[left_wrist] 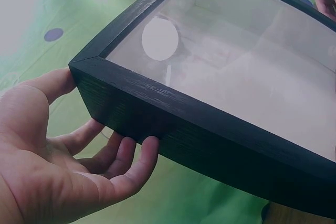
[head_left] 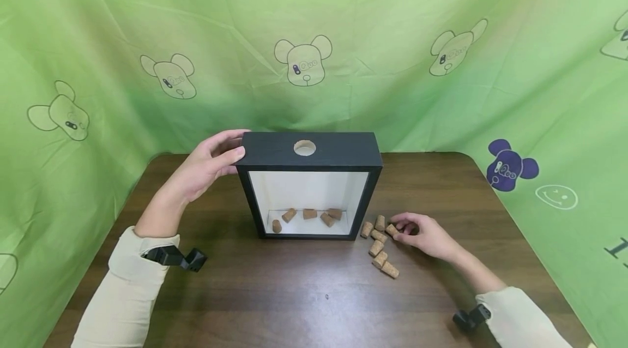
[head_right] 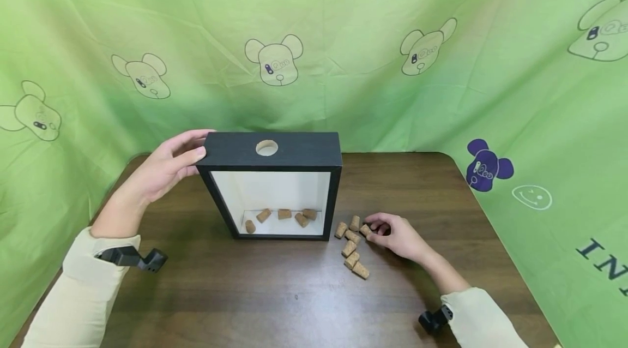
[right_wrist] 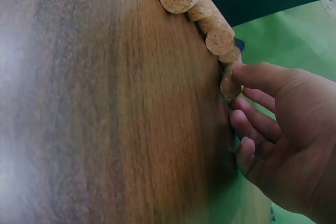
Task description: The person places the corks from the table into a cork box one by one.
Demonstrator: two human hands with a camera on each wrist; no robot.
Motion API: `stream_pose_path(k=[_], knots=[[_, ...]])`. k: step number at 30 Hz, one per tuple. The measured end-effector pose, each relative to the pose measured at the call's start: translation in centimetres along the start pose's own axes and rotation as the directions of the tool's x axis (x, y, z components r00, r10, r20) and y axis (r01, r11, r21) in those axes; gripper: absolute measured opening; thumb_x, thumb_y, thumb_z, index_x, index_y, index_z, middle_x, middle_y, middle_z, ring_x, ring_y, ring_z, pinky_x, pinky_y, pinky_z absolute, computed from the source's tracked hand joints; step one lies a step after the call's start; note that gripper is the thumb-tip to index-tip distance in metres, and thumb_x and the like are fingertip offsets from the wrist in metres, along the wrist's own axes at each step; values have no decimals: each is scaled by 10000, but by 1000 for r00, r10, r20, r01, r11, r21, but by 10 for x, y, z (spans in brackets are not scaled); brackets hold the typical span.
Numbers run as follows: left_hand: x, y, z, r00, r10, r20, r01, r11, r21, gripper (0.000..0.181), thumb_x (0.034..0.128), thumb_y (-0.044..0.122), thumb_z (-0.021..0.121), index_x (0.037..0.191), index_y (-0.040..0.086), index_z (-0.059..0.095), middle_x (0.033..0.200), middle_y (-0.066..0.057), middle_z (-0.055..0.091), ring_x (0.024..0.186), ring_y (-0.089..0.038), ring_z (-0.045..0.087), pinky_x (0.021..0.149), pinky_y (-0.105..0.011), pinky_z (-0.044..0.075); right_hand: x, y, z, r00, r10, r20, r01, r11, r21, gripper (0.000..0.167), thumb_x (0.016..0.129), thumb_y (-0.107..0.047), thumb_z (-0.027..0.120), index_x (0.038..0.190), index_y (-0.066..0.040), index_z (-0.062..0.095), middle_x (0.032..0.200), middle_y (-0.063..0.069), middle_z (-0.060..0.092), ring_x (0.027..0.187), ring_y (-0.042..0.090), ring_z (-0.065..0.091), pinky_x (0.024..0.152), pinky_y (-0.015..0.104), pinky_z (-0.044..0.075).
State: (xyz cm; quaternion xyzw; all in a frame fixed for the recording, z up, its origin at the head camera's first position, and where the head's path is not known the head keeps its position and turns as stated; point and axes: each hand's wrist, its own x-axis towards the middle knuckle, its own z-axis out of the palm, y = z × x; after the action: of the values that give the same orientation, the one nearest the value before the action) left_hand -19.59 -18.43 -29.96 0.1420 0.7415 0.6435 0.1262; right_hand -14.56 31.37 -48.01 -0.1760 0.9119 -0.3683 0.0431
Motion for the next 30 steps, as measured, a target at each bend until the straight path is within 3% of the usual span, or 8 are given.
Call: stream_pose_path(k=[16, 30], knots=[[-1, -1, 0, 1000, -2, 4, 2, 1000, -1, 555, 1036, 142, 558, 1551, 42, 378, 1520, -154, 377, 1254, -243, 463, 927, -258, 528, -1, -6, 5, 1000, -15, 0, 15, 1000, -24, 259, 914, -73, 738, 1162, -4, 706, 869, -40, 649, 771, 53, 584, 656, 244, 496], [0, 1, 0, 1000, -6, 2, 6, 1000, 6, 559, 1036, 150, 561, 1554, 47, 378, 1520, -155, 373, 1257, -243, 458, 922, -253, 527, -1, -12, -9, 998, 52, -27, -46, 985, 168, 306, 950, -59, 695, 1227, 65, 662, 971, 90, 706, 814, 96, 648, 615, 264, 539]])
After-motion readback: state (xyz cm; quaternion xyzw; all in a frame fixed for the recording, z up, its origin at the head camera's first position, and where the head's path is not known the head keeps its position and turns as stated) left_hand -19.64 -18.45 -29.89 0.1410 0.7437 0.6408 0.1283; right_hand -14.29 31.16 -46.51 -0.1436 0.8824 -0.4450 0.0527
